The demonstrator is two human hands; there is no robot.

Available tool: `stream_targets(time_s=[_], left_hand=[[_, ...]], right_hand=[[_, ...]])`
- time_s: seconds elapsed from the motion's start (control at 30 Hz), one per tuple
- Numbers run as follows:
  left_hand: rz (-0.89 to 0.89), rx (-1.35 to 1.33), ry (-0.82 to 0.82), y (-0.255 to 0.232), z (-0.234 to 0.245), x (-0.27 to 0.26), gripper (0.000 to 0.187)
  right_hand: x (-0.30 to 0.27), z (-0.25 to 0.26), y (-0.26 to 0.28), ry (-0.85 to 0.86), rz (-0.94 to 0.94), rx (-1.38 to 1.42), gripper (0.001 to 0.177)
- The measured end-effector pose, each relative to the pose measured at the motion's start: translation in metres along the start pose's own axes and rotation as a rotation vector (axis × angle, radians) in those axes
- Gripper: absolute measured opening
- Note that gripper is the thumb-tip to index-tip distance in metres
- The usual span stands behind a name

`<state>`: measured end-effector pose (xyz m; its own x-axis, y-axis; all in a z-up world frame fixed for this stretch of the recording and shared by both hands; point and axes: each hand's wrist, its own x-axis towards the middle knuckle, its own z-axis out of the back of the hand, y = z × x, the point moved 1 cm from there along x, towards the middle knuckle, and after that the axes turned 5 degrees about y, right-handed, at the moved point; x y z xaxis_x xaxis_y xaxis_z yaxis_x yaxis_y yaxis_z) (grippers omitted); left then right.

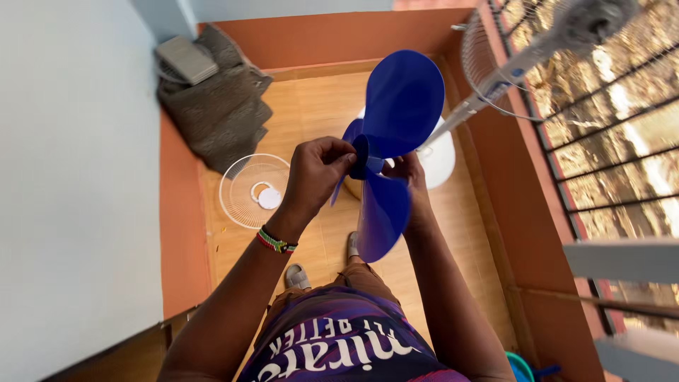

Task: The person assembles a standing electric fan by hand. They attach the front grille, install the blue fan blades onto the motor shaft, secure the blades with a nut, and then attach the rear grille to complete the assembly.

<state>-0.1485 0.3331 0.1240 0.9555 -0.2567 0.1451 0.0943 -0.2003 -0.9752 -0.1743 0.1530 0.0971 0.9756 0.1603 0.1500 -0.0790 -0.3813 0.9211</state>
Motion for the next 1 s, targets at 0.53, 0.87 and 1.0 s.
stream_targets(time_s=[0.53, 0.87, 1.0], left_hand=[[0.135, -0.277, 0.471, 0.02, -0.208, 0.109, 0.01], [-0.025, -0.188, 0.612, 0.006, -0.286, 0.178, 0.008], [-0.149, -0.048, 0.566, 0.001, -0.289, 0.207, 0.003]], right_hand=[[-0.065, 0.133, 0.108, -0.405, 0.415, -0.079, 0.065], [-0.058, 0.204, 0.146, -0.574, 0.441, 0.177, 0.054], [-0.044, 0.216, 0.157, -0.624, 0.429, 0.211, 0.051]])
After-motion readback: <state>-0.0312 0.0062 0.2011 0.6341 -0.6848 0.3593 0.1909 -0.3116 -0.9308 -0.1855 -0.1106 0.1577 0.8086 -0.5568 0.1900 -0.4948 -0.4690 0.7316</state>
